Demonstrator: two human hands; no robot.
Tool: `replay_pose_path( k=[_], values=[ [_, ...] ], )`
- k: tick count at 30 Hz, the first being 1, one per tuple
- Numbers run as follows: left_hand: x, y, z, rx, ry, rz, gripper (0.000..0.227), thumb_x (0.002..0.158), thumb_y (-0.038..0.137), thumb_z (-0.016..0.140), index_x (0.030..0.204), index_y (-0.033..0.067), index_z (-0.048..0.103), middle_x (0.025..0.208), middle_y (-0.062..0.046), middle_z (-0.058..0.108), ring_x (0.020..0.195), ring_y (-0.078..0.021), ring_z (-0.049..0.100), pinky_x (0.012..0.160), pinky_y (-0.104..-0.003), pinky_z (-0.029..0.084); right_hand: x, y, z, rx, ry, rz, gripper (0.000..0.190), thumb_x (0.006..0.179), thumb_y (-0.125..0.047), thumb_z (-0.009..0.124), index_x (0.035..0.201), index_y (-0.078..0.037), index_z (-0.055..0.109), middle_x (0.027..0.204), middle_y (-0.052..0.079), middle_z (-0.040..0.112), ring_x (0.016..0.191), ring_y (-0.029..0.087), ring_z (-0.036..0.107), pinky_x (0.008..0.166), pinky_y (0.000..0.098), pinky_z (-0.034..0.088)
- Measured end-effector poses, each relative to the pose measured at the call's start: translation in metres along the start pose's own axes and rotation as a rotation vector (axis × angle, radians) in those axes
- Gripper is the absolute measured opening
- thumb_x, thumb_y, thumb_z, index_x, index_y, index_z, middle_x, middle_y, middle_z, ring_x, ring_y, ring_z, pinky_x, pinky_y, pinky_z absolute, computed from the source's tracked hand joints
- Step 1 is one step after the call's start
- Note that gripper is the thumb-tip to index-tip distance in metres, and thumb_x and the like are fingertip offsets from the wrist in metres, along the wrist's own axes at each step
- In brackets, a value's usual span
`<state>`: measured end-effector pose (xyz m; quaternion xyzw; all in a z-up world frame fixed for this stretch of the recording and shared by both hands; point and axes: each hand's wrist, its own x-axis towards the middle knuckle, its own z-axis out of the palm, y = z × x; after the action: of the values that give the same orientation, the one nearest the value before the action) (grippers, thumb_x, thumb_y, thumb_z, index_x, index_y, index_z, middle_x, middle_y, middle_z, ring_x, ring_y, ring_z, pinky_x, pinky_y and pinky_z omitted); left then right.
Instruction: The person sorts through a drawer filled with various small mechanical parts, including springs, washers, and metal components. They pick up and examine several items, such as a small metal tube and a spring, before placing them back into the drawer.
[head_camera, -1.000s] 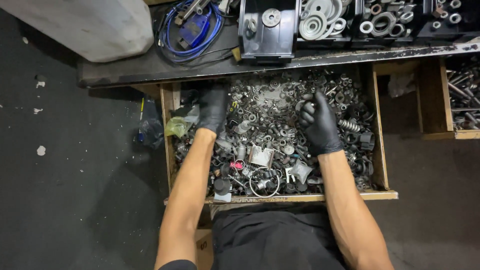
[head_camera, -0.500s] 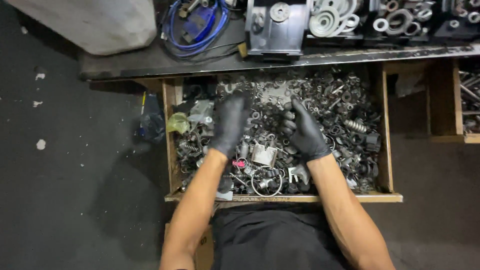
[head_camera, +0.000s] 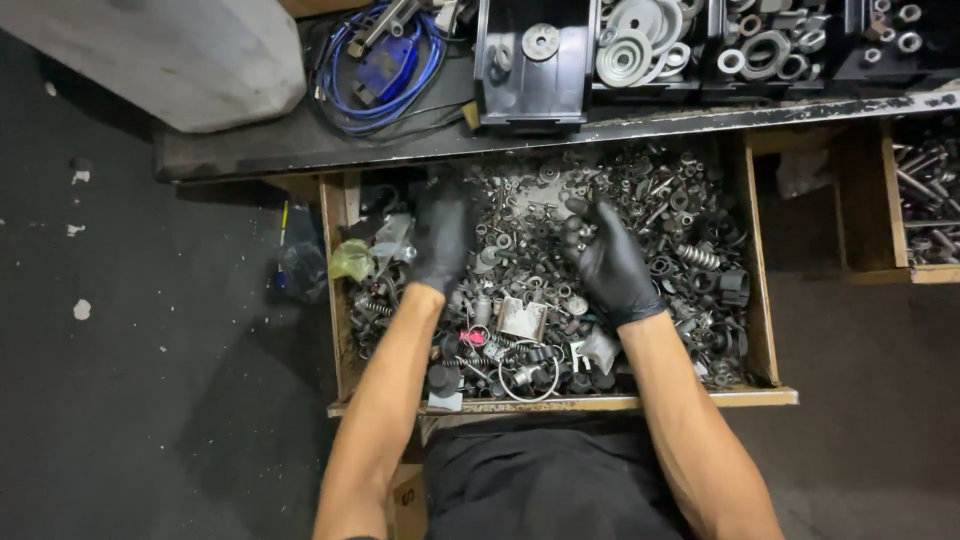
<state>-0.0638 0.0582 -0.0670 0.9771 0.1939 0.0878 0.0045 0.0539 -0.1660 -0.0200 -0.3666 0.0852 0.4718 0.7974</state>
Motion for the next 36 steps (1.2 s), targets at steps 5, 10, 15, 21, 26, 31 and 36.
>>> replay_pose_path(
  k=[5,10,15,21,26,31,36],
  values=[
    [-0.007,0.087,-0.059,-0.565,0.132,0.036,0.021,0.089,0.045,0.074,0.100,0.0273,0.076,0.082,0.000,0.071,0.084,-0.0235,0.072,0.076,-0.036,0.058,-0.031,-0.009,0.048,0.039,-0.084,0.003,0.056,0.105,-0.039,0.052,0.140,0.003,0.055,0.122,0.011,0.065,0.104,0.017,0.067,0.098,0.0292,0.054],
    [-0.016,0.111,-0.072,-0.632,0.148,0.015,0.037,0.100,0.041,0.063,0.131,0.0221,0.063,0.088,-0.010,0.067,0.088,-0.0339,0.070,0.074,-0.045,0.059,-0.007,0.007,0.019,0.111,0.019,0.069,0.031,0.107,-0.027,0.054,0.124,-0.003,0.063,0.101,-0.003,0.050,0.080,0.007,0.053,0.068,0.0147,0.041],
    [-0.008,0.097,-0.092,-0.405,0.110,-0.083,0.055,0.096,0.047,0.064,0.137,0.0107,0.060,0.109,-0.020,0.061,0.106,-0.0407,0.063,0.088,-0.050,0.050,0.030,0.014,-0.030,-0.019,0.177,-0.009,0.025,0.110,-0.035,0.048,0.102,-0.016,0.062,0.072,-0.013,0.020,0.050,0.002,0.020,0.044,0.0165,0.019],
    [-0.013,0.091,-0.086,-0.058,-0.362,-0.206,0.088,0.094,0.073,0.044,0.149,0.0053,0.049,0.157,-0.031,0.038,0.146,-0.0521,0.034,0.114,-0.066,0.031,0.016,0.006,-0.010,-0.087,0.161,-0.023,0.026,0.108,-0.038,0.045,0.095,-0.018,0.055,0.066,-0.014,0.016,0.045,0.000,0.018,0.041,0.0164,0.015],
    [-0.031,0.084,-0.082,-0.143,-0.347,0.000,0.074,0.101,0.067,0.034,0.141,0.0116,0.061,0.141,-0.030,0.055,0.135,-0.0509,0.051,0.103,-0.065,0.042,0.014,0.006,-0.009,-0.093,0.142,-0.022,0.027,0.108,-0.039,0.047,0.100,-0.016,0.058,0.066,-0.012,0.019,0.044,0.001,0.020,0.042,0.0178,0.018],
    [-0.041,0.102,-0.118,-0.263,-0.555,0.026,0.069,0.100,0.068,0.029,0.145,0.0232,0.057,0.132,-0.024,0.065,0.128,-0.0499,0.057,0.105,-0.071,0.036,0.011,0.005,-0.005,-0.121,0.133,-0.014,0.025,0.107,-0.037,0.047,0.099,-0.016,0.059,0.065,-0.012,0.018,0.045,0.002,0.020,0.043,0.0182,0.018],
    [-0.056,0.109,-0.107,-0.290,-0.490,0.067,0.067,0.101,0.065,0.037,0.154,0.0243,0.046,0.159,-0.015,0.046,0.135,-0.0496,0.052,0.109,-0.074,0.030,0.012,0.004,-0.004,-0.107,0.103,-0.016,0.021,0.104,-0.032,0.049,0.100,-0.014,0.059,0.066,-0.012,0.015,0.046,0.001,0.018,0.043,0.0180,0.016]
  ],
)
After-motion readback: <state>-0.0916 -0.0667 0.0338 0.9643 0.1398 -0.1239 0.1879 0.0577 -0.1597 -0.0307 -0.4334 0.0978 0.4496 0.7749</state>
